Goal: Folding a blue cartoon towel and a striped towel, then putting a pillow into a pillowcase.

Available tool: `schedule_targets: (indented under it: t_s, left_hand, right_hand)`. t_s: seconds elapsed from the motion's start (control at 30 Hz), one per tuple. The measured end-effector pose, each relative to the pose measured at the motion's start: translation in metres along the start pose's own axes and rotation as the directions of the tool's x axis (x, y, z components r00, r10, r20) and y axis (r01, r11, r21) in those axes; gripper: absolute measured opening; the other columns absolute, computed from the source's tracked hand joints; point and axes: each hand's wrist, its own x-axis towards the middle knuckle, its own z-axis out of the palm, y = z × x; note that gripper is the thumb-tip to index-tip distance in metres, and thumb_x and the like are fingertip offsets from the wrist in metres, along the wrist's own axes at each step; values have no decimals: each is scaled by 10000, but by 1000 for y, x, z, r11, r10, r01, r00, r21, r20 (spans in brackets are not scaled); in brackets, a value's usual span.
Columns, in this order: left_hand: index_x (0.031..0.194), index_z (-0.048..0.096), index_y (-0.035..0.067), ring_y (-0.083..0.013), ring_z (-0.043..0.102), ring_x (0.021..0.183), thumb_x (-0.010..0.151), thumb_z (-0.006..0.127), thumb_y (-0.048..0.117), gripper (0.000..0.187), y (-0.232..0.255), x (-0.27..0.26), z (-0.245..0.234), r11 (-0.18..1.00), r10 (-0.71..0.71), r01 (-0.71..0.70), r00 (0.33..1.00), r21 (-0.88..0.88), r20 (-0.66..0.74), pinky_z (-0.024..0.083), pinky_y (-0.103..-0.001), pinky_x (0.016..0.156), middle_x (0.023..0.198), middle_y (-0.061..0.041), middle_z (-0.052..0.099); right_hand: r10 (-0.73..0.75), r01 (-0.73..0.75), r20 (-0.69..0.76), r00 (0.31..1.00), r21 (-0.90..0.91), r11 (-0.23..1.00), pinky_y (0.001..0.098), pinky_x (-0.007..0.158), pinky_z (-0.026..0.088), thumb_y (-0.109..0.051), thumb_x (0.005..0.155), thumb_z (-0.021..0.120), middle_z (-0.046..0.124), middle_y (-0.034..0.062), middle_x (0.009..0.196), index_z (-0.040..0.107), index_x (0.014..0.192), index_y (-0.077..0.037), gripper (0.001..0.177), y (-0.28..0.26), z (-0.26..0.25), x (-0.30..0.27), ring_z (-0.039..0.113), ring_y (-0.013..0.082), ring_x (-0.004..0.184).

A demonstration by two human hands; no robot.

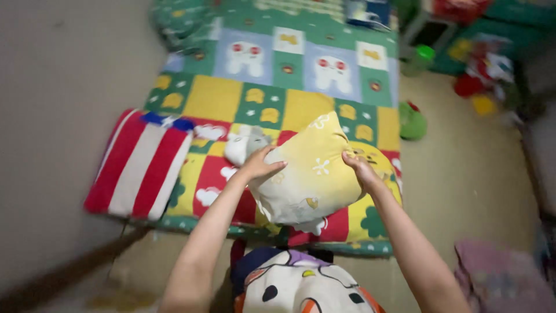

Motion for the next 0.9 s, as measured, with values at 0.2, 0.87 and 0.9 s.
schedule_targets:
  t_s: [0.2,0.87,0.9]
  left_hand:
    - [1374,586,179,-429,580,1293,681,869,590,853,62,51,1,936,232,-306,907,172,353,466,-515,1114,1308,-246,653]
    - [1359,583,65,-348,751,970,714,842,-1,698,61,47,103,641,176,419,735,-643,655,625,-518,822,1160,-172,726]
    - [1359,583,65,-348,751,970,714,842,-1,698,74,33,102,643,180,425,725,-637,665,625,-518,822,1160,-172,726]
  right_hand:
    - [-220,258,-322,921,81,963,423,859,531,-361,834,886,580,93,818,676,846,14,430,62,-59,23,646,261,889]
    - [-789,661,-561,250,-497,563,544,1287,91,-308,1167,314,225,165,1700,183,1631,-78,535,54,26,-63,177,348,1568]
    - [-785,651,-569,245,-503,568,544,1287,91,-308,1167,314,225,165,1700,183,1631,-78,535,63,33,-67,177,348,1568]
